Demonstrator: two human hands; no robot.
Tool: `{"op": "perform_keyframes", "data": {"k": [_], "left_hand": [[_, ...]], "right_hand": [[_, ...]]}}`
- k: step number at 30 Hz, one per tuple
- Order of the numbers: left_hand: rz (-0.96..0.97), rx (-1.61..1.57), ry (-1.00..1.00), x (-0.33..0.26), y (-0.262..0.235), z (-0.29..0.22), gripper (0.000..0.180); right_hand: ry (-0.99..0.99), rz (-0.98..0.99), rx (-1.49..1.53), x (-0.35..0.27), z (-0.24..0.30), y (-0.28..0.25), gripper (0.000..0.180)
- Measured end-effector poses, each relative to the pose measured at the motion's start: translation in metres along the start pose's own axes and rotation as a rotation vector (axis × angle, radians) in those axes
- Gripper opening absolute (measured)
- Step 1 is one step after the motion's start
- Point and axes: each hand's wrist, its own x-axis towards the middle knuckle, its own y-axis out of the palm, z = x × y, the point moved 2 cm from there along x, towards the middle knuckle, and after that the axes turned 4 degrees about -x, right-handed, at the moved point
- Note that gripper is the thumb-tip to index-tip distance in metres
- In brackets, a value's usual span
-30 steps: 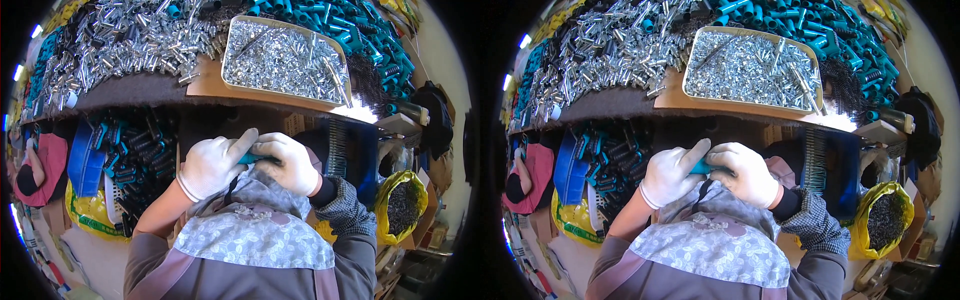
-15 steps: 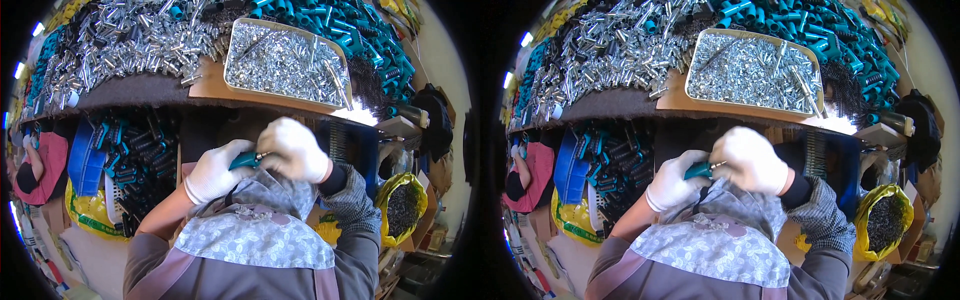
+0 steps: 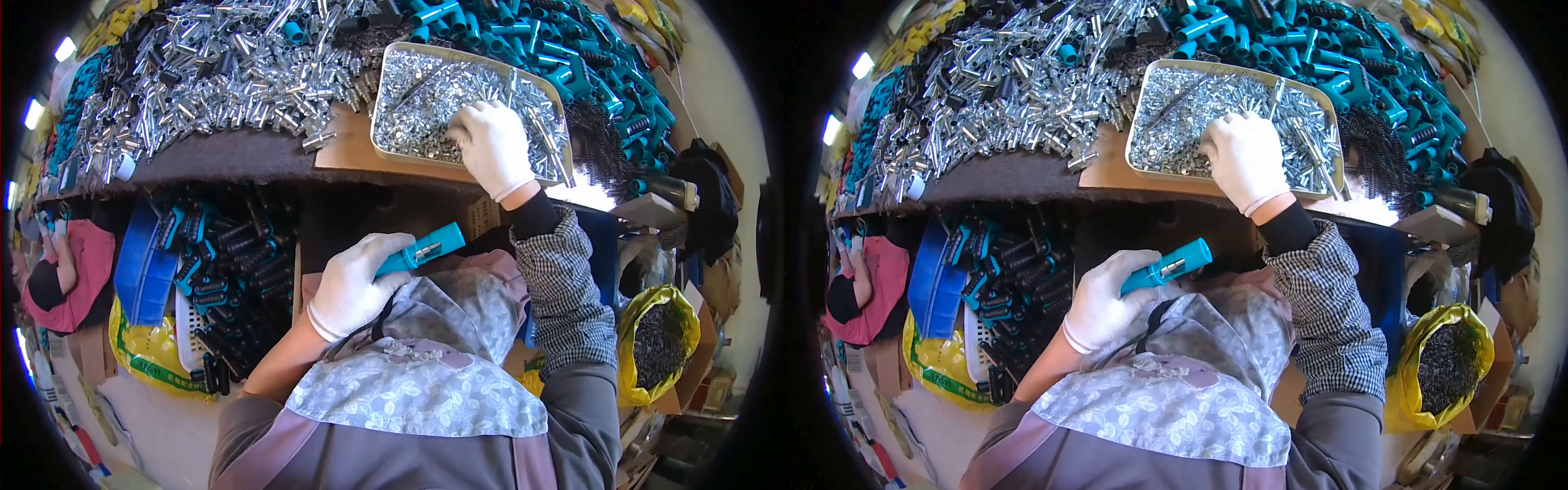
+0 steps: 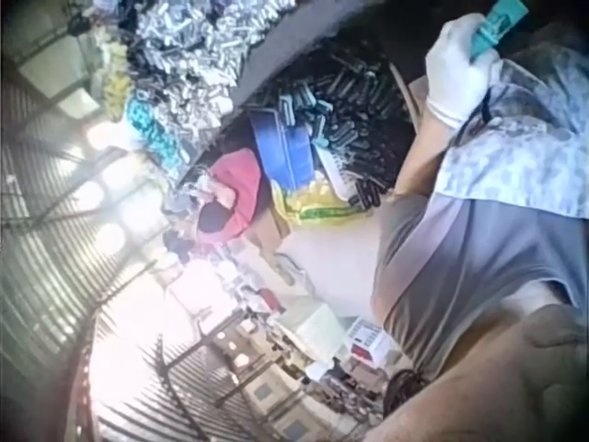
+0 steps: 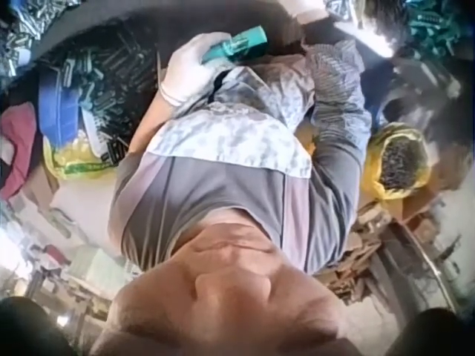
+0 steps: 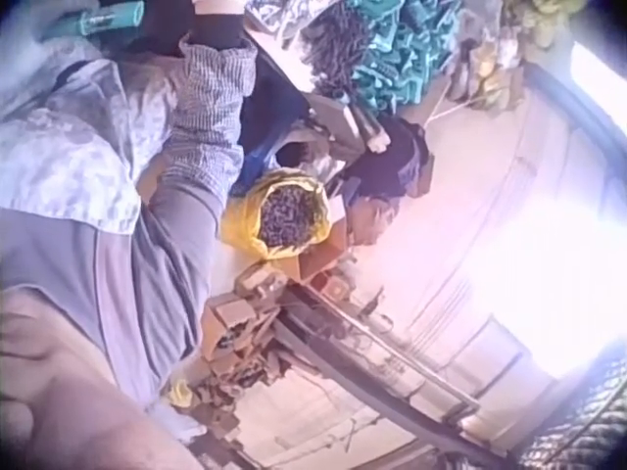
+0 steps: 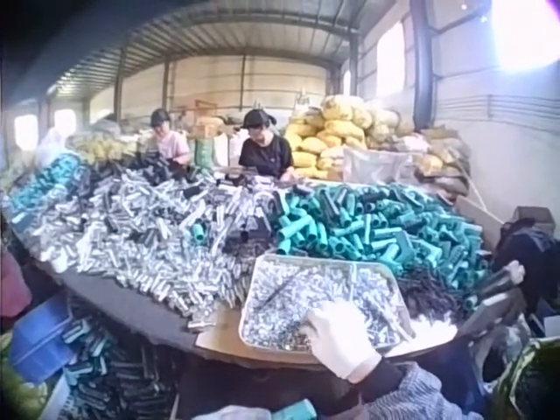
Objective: The recorder is assembling various metal and plastic components, likely for a hand tool, at a factory workbench.
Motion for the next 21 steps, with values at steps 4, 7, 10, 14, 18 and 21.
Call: {"op": "perform_keyframes", "data": {"k": [4, 7, 10, 14, 18, 21], "left_hand": [[-0.078, -0.173, -0.136, 0.001, 0.000, 0.002, 0.049], [-0.075, -0.561, -0.315, 0.005, -0.001, 0.013, 0.043], [-0.040, -0.965, -0.487, 0.005, -0.001, 0.015, 0.053], [-0.095, -0.895, -0.384, 0.012, 0.018, 0.019, 0.051], [-0.167, -0.513, -0.267, 0.010, 0.025, 0.018, 0.047], [-0.144, -0.515, -0.286, 0.005, 0.030, 0.027, 0.047]], "right_hand": [[0.047, -0.230, 0.138, -0.004, -0.006, -0.019, 0.007], [0.242, -0.193, 0.395, -0.013, 0.007, -0.039, 0.008], [0.454, 0.010, 0.690, -0.039, 0.042, -0.047, 0.012], [0.539, 0.154, 0.892, -0.077, 0.087, -0.038, 0.017], [0.473, 0.093, 0.752, -0.086, 0.091, -0.026, 0.020], [0.599, 0.102, 0.960, -0.094, 0.091, -0.022, 0.022]]}}
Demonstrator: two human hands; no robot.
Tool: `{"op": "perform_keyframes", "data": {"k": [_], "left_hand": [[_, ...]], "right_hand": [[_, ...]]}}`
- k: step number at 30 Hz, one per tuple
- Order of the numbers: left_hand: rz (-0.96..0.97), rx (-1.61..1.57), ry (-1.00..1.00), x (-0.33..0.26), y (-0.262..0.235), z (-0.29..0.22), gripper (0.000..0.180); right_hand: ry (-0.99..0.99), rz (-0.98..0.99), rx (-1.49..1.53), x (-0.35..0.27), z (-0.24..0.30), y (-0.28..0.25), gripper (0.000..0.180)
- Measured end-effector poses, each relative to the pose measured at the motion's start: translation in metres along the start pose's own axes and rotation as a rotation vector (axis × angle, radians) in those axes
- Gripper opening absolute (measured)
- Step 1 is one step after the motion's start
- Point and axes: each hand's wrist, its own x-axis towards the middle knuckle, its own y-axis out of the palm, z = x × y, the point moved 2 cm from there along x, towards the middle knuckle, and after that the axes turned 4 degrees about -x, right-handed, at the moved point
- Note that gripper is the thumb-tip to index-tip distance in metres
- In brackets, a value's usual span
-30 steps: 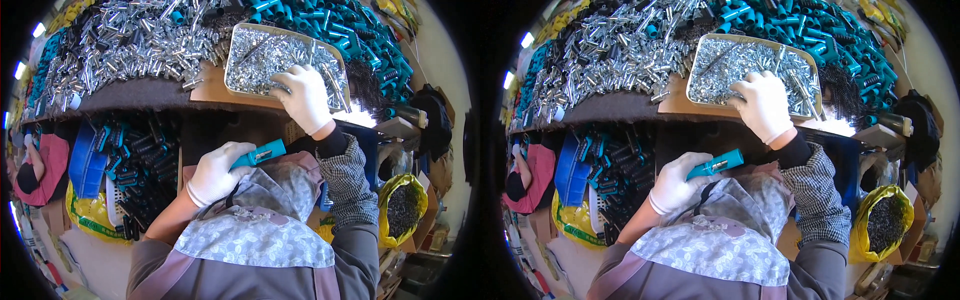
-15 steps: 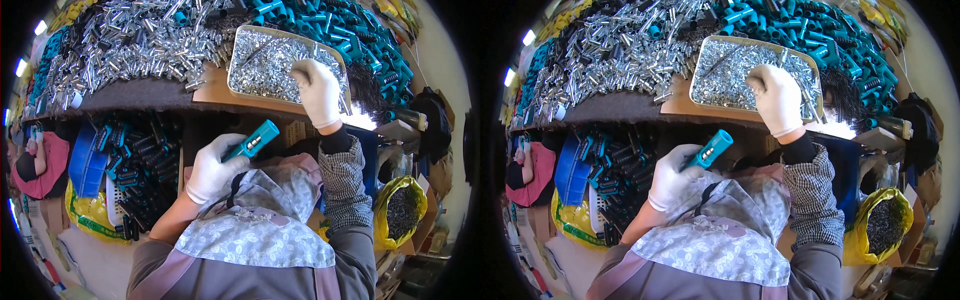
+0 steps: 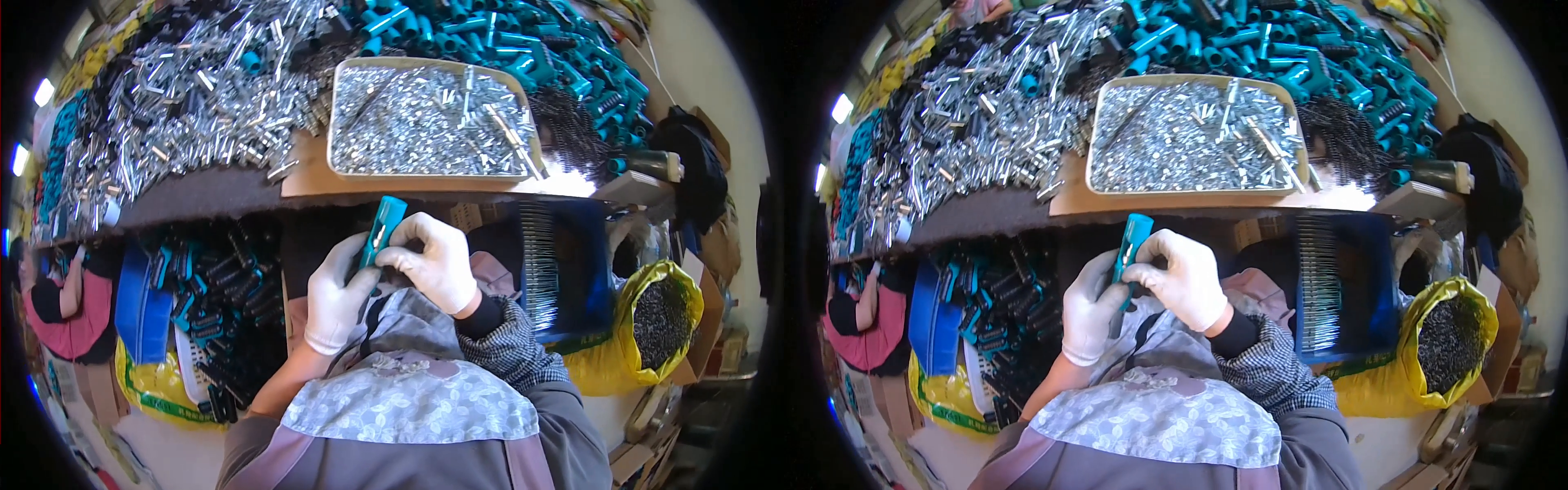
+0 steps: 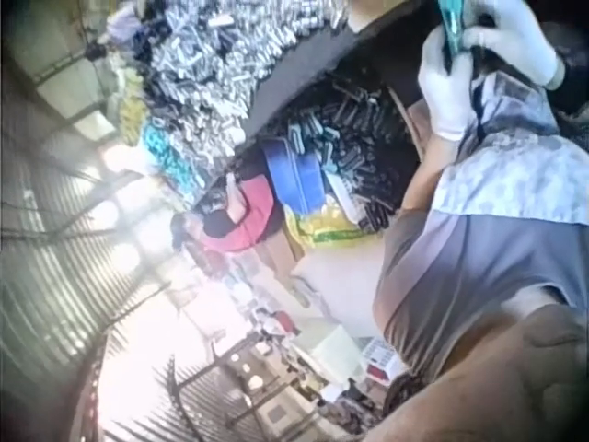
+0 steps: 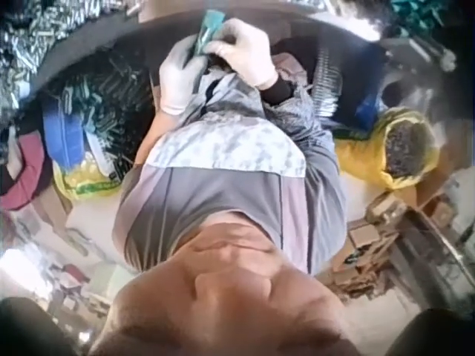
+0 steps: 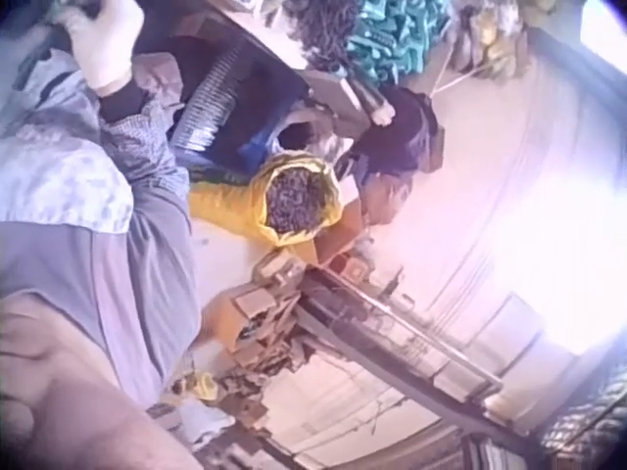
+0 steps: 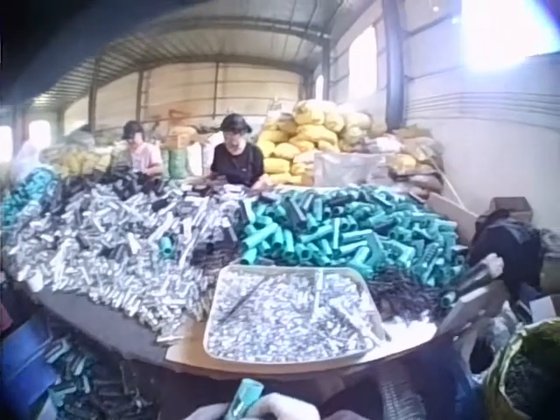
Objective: The recorder is assembling various metal and plastic components, likely for a hand tool, at a factory workbench.
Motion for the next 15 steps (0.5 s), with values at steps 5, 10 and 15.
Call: {"op": "perform_keyframes", "data": {"k": [5, 10, 15], "left_hand": [[0.139, -0.388, -0.198, -0.002, 0.005, -0.012, 0.058], [0.122, -0.059, -0.010, -0.001, 0.004, -0.009, 0.050], [0.179, -0.766, -0.208, 0.001, -0.005, -0.004, 0.068]], "right_hand": [[0.330, 0.094, 0.409, -0.002, -0.022, -0.003, 0.028], [0.108, 0.182, 0.208, 0.008, -0.017, 0.000, 0.043], [0.024, 0.375, 0.068, 0.036, 0.011, -0.005, 0.037]]}}
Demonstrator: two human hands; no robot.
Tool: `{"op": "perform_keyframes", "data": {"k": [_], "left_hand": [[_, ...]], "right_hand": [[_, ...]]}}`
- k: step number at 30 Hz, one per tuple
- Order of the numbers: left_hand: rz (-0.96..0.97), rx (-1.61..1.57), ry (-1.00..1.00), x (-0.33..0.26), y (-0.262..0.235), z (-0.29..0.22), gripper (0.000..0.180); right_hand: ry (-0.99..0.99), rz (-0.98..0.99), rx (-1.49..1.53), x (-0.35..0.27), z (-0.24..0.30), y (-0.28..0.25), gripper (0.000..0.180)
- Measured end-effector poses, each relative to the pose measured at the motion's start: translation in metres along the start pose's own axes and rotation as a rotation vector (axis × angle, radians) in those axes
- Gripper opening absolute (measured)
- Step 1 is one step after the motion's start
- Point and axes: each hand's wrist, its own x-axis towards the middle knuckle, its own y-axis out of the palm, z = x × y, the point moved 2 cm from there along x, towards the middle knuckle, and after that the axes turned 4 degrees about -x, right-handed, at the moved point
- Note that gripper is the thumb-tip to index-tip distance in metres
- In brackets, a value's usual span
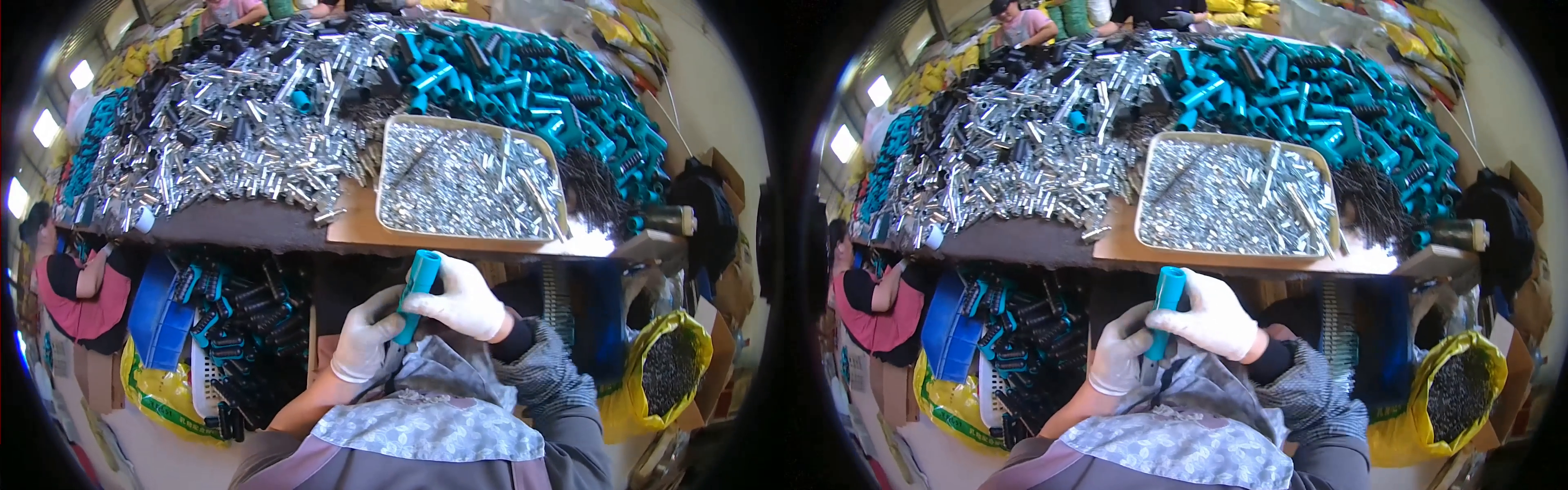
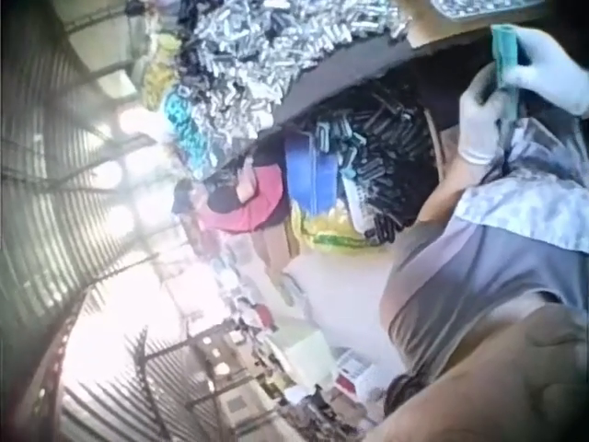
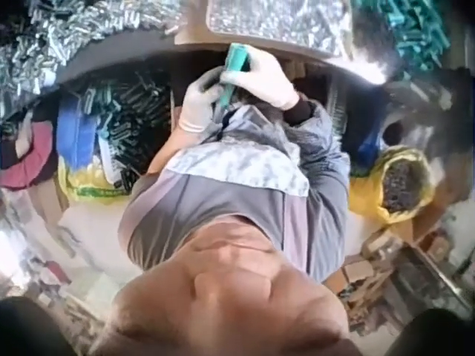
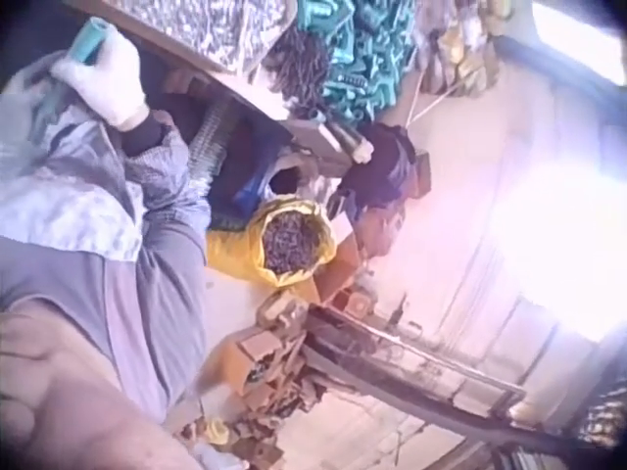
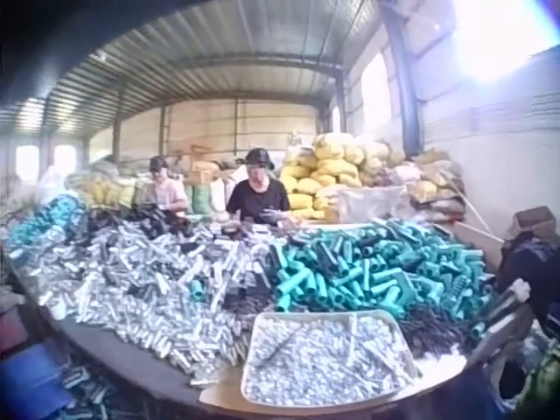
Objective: The recorder is assembling various metal and plastic components, likely for a hand tool, at a factory workbench.
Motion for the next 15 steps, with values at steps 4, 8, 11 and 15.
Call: {"op": "perform_keyframes", "data": {"k": [4, 8, 11, 15], "left_hand": [[-0.002, -0.190, -0.016, -0.002, -0.022, -0.022, 0.080], [-0.039, -0.230, 0.031, -0.006, -0.037, -0.038, 0.079], [-0.046, -0.233, 0.027, -0.004, -0.046, -0.042, 0.073], [-0.073, -0.180, 0.027, 0.000, -0.059, -0.045, 0.071]], "right_hand": [[-0.328, 0.076, -0.637, 0.062, 0.044, -0.033, 0.022], [-0.559, -0.180, -0.926, 0.199, 0.051, -0.086, 0.018], [-0.413, -0.314, -1.194, 0.298, 0.035, -0.110, 0.015], [-0.241, -0.221, -1.504, 0.356, 0.013, -0.100, 0.022]]}}
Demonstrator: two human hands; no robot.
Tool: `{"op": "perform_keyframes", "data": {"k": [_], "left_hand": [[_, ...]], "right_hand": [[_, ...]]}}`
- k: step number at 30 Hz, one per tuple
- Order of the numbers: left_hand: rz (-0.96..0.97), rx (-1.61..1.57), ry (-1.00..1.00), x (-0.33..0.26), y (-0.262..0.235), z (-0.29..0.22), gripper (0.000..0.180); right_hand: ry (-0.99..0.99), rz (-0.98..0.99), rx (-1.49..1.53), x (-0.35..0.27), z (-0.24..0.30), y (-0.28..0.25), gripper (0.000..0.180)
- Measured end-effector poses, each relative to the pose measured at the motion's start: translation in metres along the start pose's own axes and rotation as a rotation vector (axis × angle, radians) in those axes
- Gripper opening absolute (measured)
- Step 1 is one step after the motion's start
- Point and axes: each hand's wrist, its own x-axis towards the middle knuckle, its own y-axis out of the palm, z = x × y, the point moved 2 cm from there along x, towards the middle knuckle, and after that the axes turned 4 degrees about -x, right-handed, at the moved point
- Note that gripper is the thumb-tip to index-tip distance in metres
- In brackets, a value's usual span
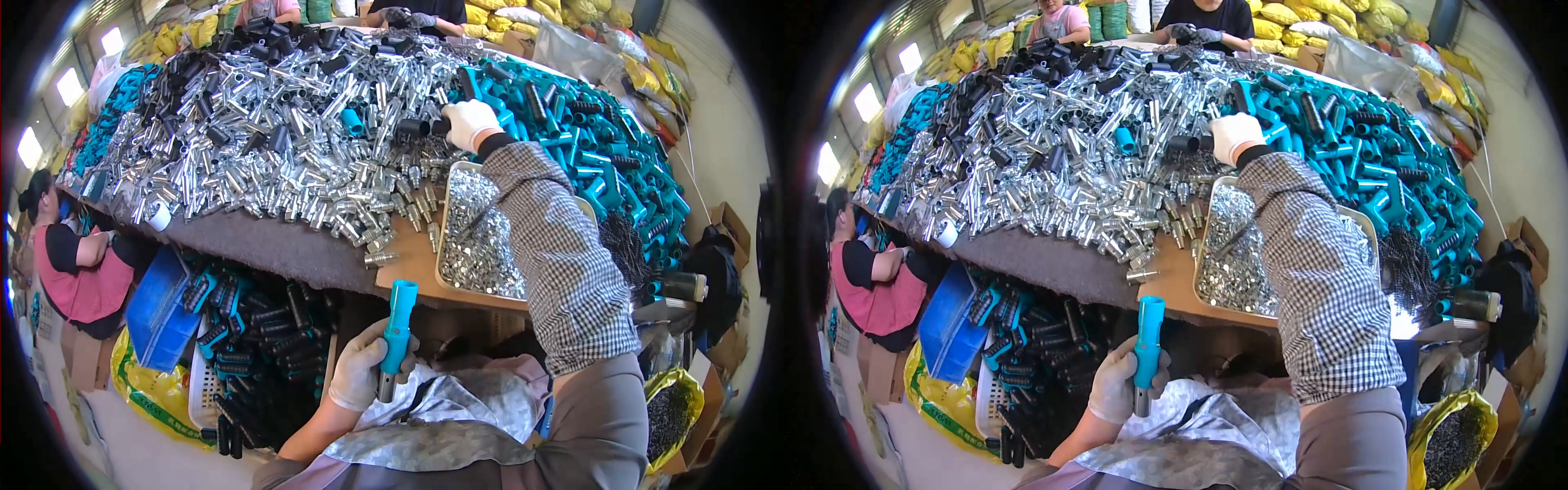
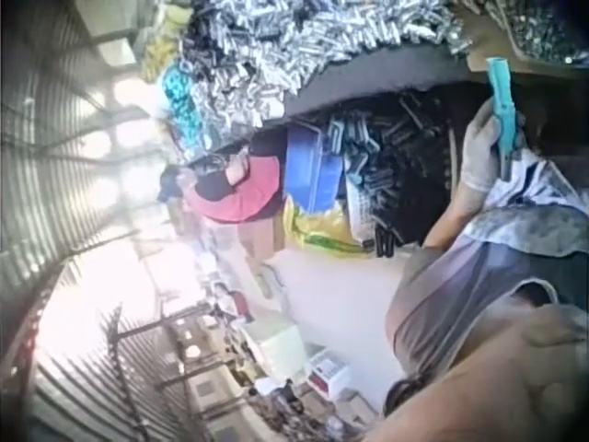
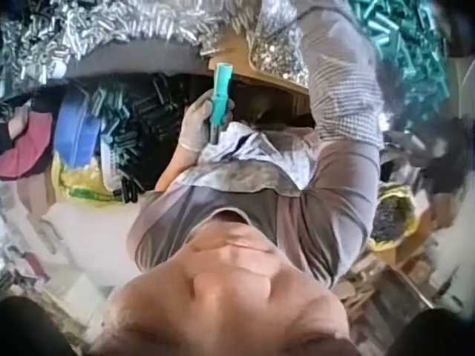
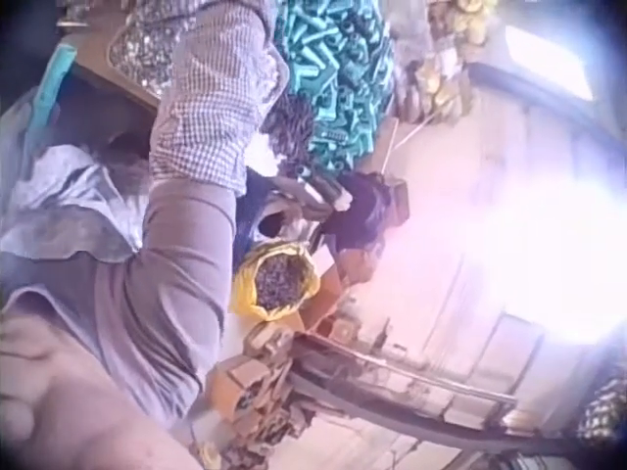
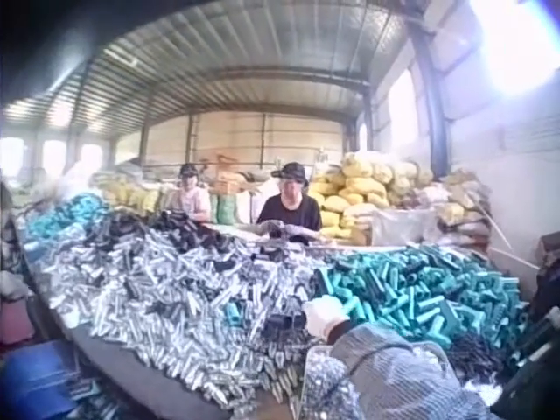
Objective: The recorder is assembling various metal and plastic components, likely for a hand tool, at a factory workbench.
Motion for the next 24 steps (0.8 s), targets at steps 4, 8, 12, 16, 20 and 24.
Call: {"op": "perform_keyframes", "data": {"k": [4, 8, 12, 16, 20, 24], "left_hand": [[-0.040, 0.048, -0.008, 0.005, -0.003, -0.005, 0.073], [-0.035, 0.105, 0.000, 0.010, 0.002, -0.003, 0.075], [-0.004, 0.247, 0.033, 0.006, 0.012, 0.003, 0.069], [0.071, 0.285, -0.062, 0.006, 0.033, 0.017, 0.072], [0.083, 0.278, -0.186, -0.002, 0.047, 0.041, 0.078], [0.134, 0.380, -0.273, -0.012, 0.049, 0.054, 0.070]], "right_hand": [[-0.005, -0.056, -0.055, 0.006, 0.008, 0.016, 0.018], [0.117, -0.376, 0.384, -0.027, -0.005, -0.040, 0.054], [-0.002, -0.116, 1.117, -0.140, 0.043, -0.117, 0.070], [0.246, 0.172, 1.641, -0.273, 0.079, -0.117, 0.061], [0.571, -0.102, 1.876, -0.350, 0.085, -0.079, 0.059], [0.647, -0.186, 1.972, -0.377, 0.091, -0.077, 0.060]]}}
